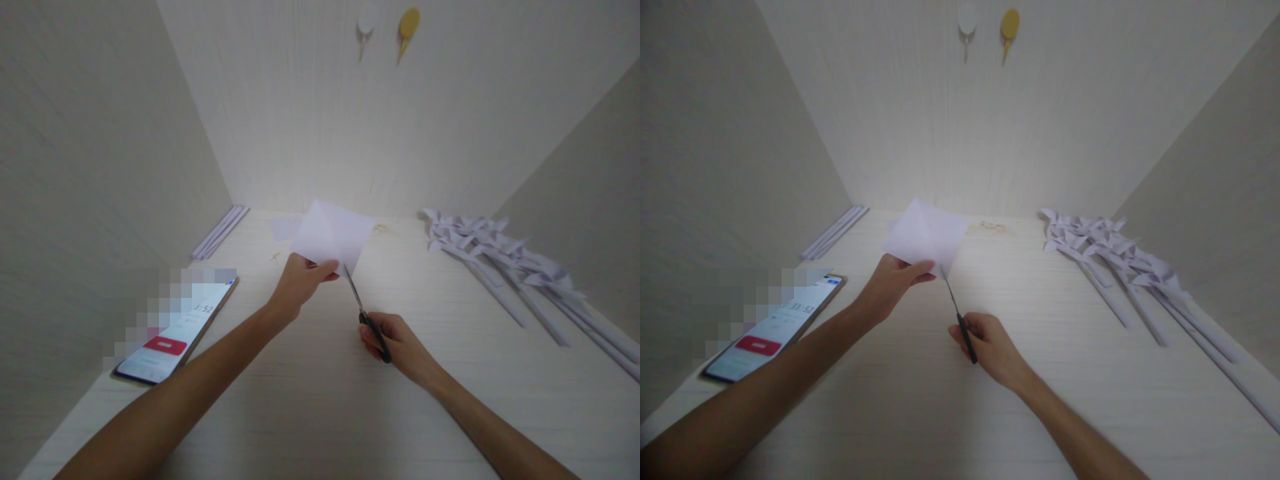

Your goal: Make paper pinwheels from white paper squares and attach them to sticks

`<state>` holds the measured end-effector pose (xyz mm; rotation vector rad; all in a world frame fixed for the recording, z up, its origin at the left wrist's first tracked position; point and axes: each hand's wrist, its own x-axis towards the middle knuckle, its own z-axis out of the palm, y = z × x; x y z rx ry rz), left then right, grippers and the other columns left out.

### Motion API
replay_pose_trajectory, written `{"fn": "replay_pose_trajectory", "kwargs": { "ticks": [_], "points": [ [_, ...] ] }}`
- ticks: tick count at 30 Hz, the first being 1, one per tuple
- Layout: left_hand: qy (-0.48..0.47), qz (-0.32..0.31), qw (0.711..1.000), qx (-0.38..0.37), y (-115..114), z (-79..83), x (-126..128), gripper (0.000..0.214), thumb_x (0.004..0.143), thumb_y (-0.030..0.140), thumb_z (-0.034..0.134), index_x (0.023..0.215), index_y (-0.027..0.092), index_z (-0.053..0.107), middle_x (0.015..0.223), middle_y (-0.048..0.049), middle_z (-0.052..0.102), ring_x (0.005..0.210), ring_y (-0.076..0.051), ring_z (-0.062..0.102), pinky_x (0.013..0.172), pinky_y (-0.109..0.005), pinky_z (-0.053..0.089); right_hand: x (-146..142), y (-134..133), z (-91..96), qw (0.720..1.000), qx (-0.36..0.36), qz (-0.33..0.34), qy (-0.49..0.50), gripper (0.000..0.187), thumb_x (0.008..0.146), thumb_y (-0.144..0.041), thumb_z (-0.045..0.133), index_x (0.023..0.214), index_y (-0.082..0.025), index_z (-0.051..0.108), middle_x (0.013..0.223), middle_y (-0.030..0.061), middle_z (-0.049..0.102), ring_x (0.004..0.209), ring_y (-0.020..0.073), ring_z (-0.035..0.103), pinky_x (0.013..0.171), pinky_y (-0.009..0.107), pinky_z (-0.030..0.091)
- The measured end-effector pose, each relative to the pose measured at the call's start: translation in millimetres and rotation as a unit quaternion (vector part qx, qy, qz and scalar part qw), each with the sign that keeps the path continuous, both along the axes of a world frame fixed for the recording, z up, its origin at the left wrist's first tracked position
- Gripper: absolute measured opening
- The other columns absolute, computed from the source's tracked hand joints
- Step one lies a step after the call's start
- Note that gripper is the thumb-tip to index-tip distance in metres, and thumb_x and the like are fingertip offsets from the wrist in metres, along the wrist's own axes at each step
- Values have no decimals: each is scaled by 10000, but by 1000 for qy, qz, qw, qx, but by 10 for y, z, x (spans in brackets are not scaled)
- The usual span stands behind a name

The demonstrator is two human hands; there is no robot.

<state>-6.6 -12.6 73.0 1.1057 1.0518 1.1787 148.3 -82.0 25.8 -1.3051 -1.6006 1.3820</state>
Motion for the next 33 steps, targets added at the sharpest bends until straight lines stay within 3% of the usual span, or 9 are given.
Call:
{"fn": "replay_pose_trajectory", "kwargs": {
  "ticks": [17, 33],
  "points": [
    [12, -18, 1000, 19, 14, -21, -21, 278, 542, 237, 629, 779, 92, 610, 753, -50, 635, 690, -153, 587, 658, -311, 505, 26, 20, -58, 1000, 3, 12, -22, 331, 713, -409, 483, 517, -167, 371, 431, -55, 345, 388, 47, 288, 363, 191, 206],
    [1, -28, 999, 15, 5, -16, -13, 265, 551, 215, 629, 793, 109, 604, 773, -39, 635, 685, -137, 584, 629, -269, 507, 28, 23, -59, 1000, 1, 16, -9, 336, 714, -416, 482, 520, -168, 362, 427, -57, 351, 379, 44, 288, 359, 191, 204]
  ]
}}
